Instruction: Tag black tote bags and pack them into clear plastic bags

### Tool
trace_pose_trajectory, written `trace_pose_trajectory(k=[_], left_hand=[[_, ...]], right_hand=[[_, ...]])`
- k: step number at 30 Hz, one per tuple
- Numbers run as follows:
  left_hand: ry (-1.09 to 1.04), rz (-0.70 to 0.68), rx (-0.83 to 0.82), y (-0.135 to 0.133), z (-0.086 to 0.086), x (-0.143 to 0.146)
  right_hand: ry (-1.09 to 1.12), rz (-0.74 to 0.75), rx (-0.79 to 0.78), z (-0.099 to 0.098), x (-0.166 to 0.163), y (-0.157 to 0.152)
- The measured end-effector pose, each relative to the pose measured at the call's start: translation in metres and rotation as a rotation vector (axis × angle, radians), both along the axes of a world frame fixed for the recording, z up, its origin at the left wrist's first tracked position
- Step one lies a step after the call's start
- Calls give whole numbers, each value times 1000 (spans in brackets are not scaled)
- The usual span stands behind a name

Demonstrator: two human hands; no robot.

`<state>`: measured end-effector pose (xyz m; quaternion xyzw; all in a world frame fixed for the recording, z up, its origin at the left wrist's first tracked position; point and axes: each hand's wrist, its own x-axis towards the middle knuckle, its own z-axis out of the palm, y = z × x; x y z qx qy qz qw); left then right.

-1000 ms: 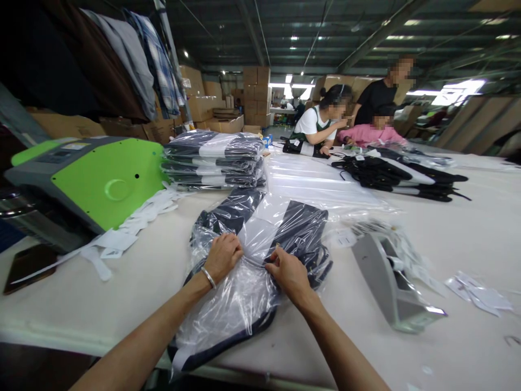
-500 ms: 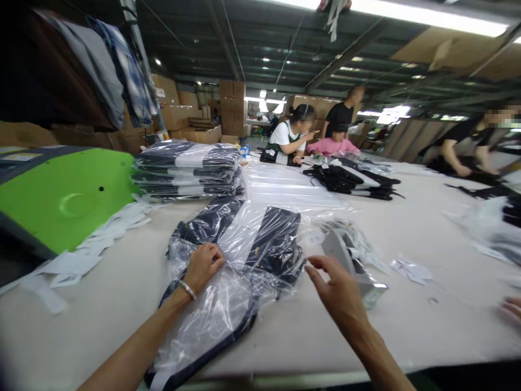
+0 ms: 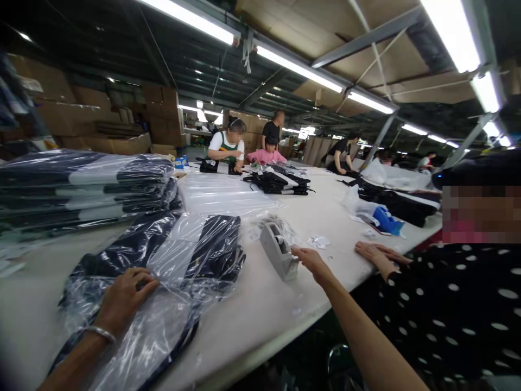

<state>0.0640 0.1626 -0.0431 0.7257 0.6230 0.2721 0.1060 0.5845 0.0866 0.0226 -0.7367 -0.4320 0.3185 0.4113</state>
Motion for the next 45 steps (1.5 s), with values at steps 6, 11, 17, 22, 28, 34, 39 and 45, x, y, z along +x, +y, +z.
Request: trace_pose_trajectory(k=[6,11,17,22,28,34,39,45], left_hand=[[-13,5,9,-2,3,1],[-30,14,13,0,0,1],[-24,21,-7,0,2,1],[-19,22,17,-1,4,3],[-37,16,53,-10,13,8],[-34,65,62,-13,14,12],[-52,65,57,-13,13,12],[-38,77,34,-11,11,11]], right_hand=[[73,-94,134,7,-13,12],[158,-182,237,18,-15,-17],[288,-253,76,-18,-17,-47],[218,-248,-55,-42,-4,-50],[122,121,-153,-6,-26,-56],[215,1053,-247,73,-199,-11],[-230,1486,-347,71,-330,62],[-876,1319,-230,23,-381,141]])
